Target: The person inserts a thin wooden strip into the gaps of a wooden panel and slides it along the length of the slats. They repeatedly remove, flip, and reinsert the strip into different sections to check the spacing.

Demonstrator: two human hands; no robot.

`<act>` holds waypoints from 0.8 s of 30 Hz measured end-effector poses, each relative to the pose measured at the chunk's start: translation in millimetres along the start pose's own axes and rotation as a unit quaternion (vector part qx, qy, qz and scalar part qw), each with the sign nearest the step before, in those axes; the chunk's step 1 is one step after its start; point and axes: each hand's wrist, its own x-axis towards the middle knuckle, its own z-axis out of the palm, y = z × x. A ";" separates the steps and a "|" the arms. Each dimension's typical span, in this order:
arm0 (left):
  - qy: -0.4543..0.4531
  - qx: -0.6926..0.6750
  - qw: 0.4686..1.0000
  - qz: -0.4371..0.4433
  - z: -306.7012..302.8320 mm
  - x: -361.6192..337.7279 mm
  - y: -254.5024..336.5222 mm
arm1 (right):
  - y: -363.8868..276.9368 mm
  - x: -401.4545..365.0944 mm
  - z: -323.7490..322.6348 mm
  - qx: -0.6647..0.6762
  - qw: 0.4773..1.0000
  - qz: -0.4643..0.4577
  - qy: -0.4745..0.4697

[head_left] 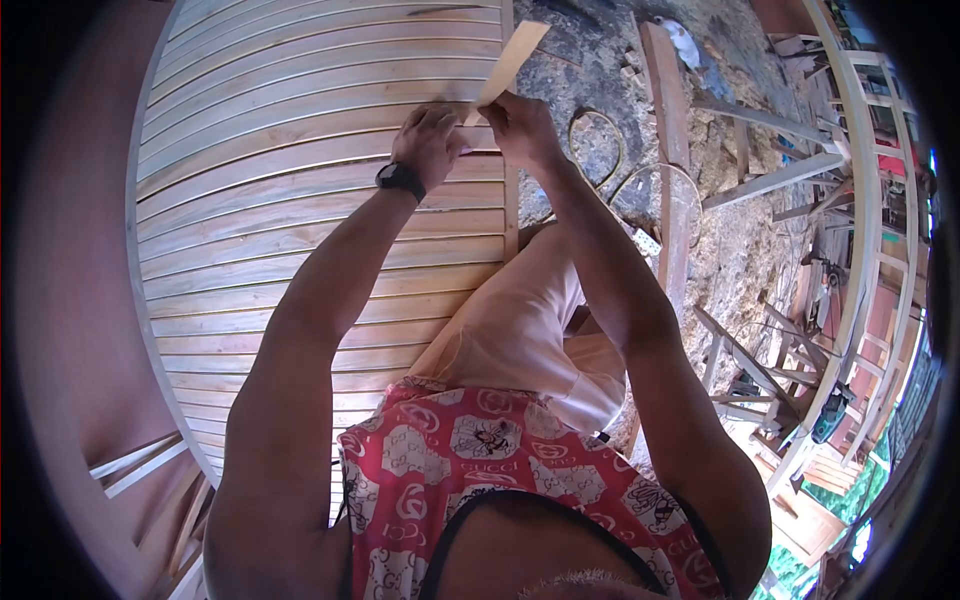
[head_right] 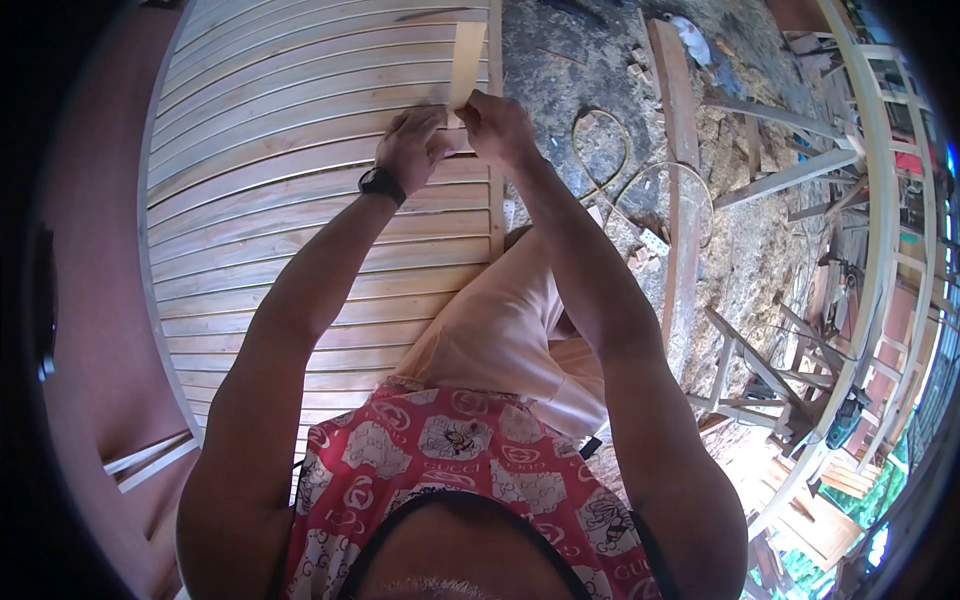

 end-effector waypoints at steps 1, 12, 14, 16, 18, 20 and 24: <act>0.024 -0.015 1.000 -0.008 3.4 -2.5 0.1 | -2.0 -0.3 -1.9 -0.015 1.000 0.016 -0.012; 0.021 -0.029 0.996 0.081 -13.7 -6.1 3.7 | -1.3 0.2 -10.4 -0.005 1.000 -0.009 -0.022; 0.010 -0.019 0.996 0.089 -19.4 -4.6 5.0 | -6.4 3.9 -16.0 -0.041 0.999 0.003 -0.009; -0.057 -0.004 0.997 0.059 -23.1 -5.9 8.1 | -25.1 7.0 -32.0 -0.028 0.999 0.008 0.014; -0.062 0.005 0.996 0.062 -22.0 -8.9 7.3 | -30.1 4.4 -41.2 0.024 0.998 -0.007 0.051; -0.067 0.011 0.995 0.067 -22.5 -11.0 6.6 | -30.5 -7.7 -40.5 0.002 1.000 -0.007 0.017; -0.175 0.094 0.978 0.056 -41.0 -6.6 16.0 | -23.7 -34.3 -29.5 -0.010 1.000 -0.010 -0.027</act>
